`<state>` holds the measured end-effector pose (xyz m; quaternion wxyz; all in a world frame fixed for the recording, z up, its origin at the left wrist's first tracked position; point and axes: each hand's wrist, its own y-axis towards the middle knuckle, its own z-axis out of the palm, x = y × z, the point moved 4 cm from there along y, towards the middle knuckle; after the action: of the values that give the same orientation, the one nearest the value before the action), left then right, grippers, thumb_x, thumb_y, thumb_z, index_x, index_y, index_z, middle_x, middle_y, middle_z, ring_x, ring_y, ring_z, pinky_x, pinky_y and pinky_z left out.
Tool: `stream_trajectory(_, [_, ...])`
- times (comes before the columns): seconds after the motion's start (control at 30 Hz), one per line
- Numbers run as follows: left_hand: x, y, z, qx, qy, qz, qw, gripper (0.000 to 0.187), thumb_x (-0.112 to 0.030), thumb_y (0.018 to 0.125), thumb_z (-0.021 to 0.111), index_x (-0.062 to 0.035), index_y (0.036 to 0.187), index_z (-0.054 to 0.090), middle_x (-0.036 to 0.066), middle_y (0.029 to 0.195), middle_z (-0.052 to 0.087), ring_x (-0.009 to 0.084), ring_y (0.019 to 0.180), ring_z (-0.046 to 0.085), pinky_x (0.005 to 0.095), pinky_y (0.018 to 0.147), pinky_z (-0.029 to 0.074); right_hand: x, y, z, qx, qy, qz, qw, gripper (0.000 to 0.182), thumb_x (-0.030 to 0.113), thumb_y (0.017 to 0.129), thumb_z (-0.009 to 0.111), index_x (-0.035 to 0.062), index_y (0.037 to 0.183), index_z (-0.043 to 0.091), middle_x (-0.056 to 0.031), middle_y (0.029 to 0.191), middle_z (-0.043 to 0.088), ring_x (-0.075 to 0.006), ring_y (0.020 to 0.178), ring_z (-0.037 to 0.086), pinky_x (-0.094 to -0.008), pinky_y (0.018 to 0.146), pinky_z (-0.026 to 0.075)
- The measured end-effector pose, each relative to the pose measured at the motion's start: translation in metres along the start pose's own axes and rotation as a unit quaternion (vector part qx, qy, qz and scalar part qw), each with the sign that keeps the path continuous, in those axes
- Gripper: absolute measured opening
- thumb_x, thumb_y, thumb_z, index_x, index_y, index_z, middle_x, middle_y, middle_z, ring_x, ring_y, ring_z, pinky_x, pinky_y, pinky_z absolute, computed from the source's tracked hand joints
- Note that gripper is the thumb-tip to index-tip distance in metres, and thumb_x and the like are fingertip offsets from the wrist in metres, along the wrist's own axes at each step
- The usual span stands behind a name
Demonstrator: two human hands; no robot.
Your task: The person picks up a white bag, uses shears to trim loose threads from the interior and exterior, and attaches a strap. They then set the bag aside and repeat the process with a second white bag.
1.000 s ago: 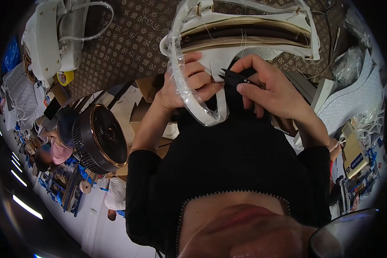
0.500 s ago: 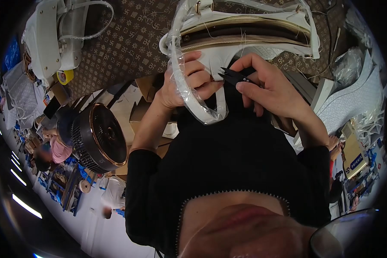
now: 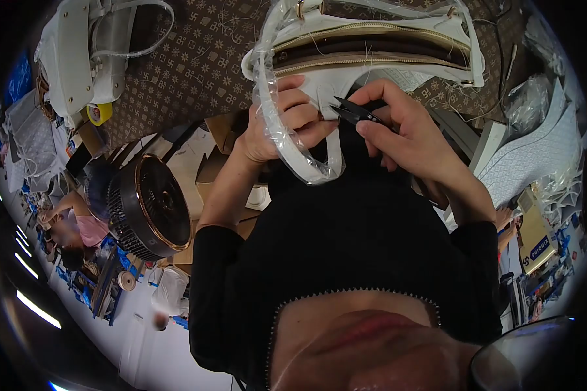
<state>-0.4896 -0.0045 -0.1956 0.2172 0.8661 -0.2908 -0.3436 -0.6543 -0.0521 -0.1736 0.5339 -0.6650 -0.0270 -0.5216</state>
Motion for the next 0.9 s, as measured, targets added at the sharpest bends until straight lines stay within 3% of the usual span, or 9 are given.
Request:
stream_trajectory(0.13, [-0.001, 0.000, 0.000, 0.003, 0.004, -0.004, 1.000, 0.025, -0.014, 0.053, 0.074, -0.0244, 0.071, 0.060, -0.008, 0.066, 0.046, 0.0108, 0.067, 0.051, 0.0334, 0.080, 0.050, 0.003, -0.005, -0.005, 0.004, -0.007, 0.017, 1.000, 0.024, 0.012, 0.086, 0.050, 0.0048, 0.108, 0.044, 0.0001, 0.059, 0.051, -0.0035, 0.042, 0.045, -0.0164, 0.038, 0.035])
stream_trajectory(0.67, [-0.002, -0.003, 0.002, 0.002, 0.015, 0.011, 1.000, 0.024, -0.014, 0.054, 0.074, -0.0245, 0.071, 0.060, -0.007, 0.067, 0.044, 0.0108, 0.068, 0.051, 0.0340, 0.080, 0.051, 0.006, 0.004, 0.001, 0.029, -0.047, 0.003, 0.998, 0.022, 0.013, 0.086, 0.050, 0.0028, 0.105, 0.043, 0.0001, 0.056, 0.049, -0.0048, 0.040, 0.044, -0.0186, 0.037, 0.033])
stream_trajectory(0.77, [-0.002, -0.003, 0.003, -0.002, 0.020, 0.004, 1.000, 0.025, -0.014, 0.053, 0.074, -0.0244, 0.071, 0.060, -0.007, 0.067, 0.044, 0.0108, 0.068, 0.051, 0.0339, 0.080, 0.051, 0.002, 0.006, 0.001, 0.004, -0.053, -0.014, 0.998, 0.021, 0.018, 0.087, 0.051, 0.0026, 0.101, 0.046, 0.0012, 0.053, 0.047, -0.0043, 0.041, 0.041, -0.0194, 0.037, 0.031])
stream_trajectory(0.9, [-0.002, -0.003, 0.003, 0.000, 0.018, 0.005, 1.000, 0.024, -0.015, 0.053, 0.074, -0.0242, 0.071, 0.059, -0.007, 0.067, 0.044, 0.0108, 0.068, 0.051, 0.0338, 0.080, 0.051, -0.006, 0.012, -0.001, 0.025, -0.068, 0.007, 0.997, 0.037, 0.040, 0.090, 0.043, 0.0039, 0.085, 0.052, 0.0030, 0.049, 0.042, -0.0039, 0.041, 0.036, -0.0199, 0.037, 0.027])
